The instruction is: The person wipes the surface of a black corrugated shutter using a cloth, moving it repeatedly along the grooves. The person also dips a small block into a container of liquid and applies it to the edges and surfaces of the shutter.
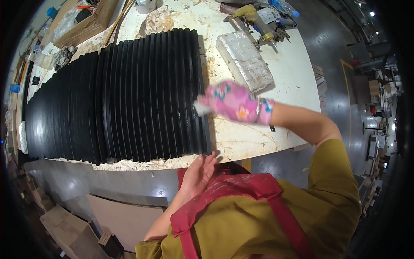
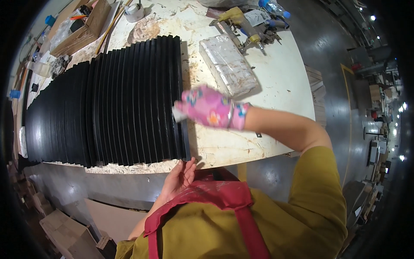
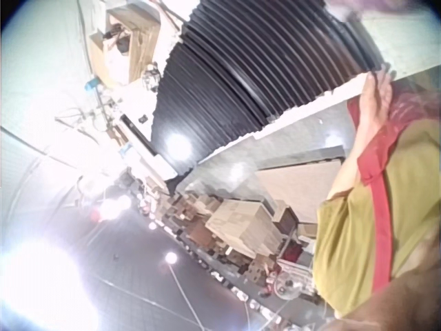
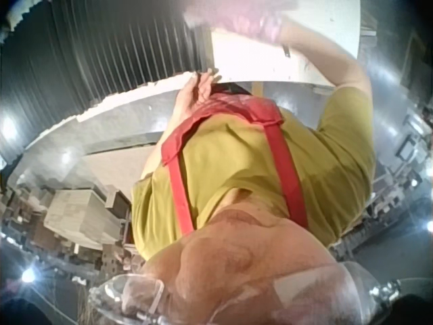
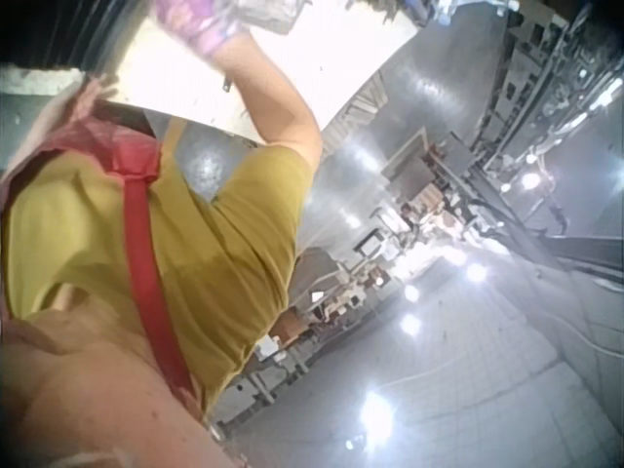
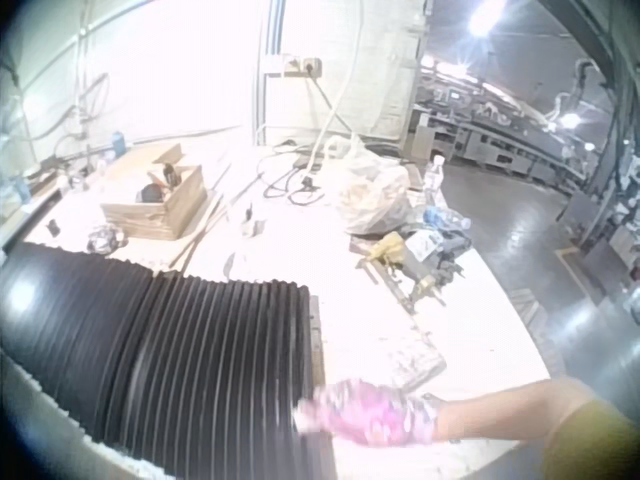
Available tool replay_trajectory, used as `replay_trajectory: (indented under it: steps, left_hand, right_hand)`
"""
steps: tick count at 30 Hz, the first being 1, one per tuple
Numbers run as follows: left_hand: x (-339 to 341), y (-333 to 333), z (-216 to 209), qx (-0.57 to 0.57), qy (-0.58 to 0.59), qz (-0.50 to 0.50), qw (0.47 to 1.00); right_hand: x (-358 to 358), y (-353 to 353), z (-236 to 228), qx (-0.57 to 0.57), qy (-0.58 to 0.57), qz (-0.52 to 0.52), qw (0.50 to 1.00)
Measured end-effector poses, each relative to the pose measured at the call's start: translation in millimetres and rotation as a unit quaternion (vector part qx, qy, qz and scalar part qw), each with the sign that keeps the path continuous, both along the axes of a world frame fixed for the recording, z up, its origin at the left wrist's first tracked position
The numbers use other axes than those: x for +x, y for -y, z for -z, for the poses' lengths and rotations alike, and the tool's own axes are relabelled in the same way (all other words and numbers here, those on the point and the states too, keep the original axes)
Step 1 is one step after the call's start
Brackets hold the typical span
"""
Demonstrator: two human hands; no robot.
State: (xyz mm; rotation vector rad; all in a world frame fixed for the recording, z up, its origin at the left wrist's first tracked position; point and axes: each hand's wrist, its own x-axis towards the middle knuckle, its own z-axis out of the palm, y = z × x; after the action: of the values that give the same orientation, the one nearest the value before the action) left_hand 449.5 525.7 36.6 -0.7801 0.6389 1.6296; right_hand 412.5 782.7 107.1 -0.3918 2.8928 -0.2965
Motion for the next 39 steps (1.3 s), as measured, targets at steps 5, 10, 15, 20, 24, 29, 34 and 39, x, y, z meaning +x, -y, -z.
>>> replay_trajectory:
  steps: [5,10,15,20,24,29,34,39]
  left_hand:
    - [0.4,2.4,0.2,0.000,-0.011,0.008,1.000]
    - [0.4,-1.6,-3.1,-0.009,-0.024,0.028,0.999]
    - [1.8,0.1,-3.2,-0.009,-0.035,0.018,0.999]
    - [1.2,0.5,-2.2,-0.010,-0.031,0.020,0.999]
    - [1.1,-4.0,-5.4,-0.017,-0.036,0.034,0.999]
    - [1.0,1.5,1.4,-0.008,-0.029,0.023,0.999]
    - [-0.3,-4.0,-0.3,-0.013,-0.036,0.047,0.998]
    - [-0.3,6.3,4.2,-0.003,-0.044,0.055,0.998]
  right_hand:
    - [14.5,16.2,-9.0,-0.083,-0.063,-0.040,0.994]
    - [-65.8,-43.2,-5.8,-0.052,0.045,0.221,0.973]
    - [-63.6,-27.7,12.7,-0.120,0.131,0.286,0.942]
    - [-25.3,-21.5,-3.5,0.072,-0.114,-0.055,0.989]
    - [-53.8,-61.3,11.9,-0.028,0.007,0.129,0.991]
    - [-34.0,-26.1,-7.6,0.137,-0.078,-0.064,0.985]
    - [-87.3,-92.8,39.3,-0.179,0.070,0.248,0.949]
    - [-61.5,-38.8,1.3,0.149,-0.152,-0.057,0.975]
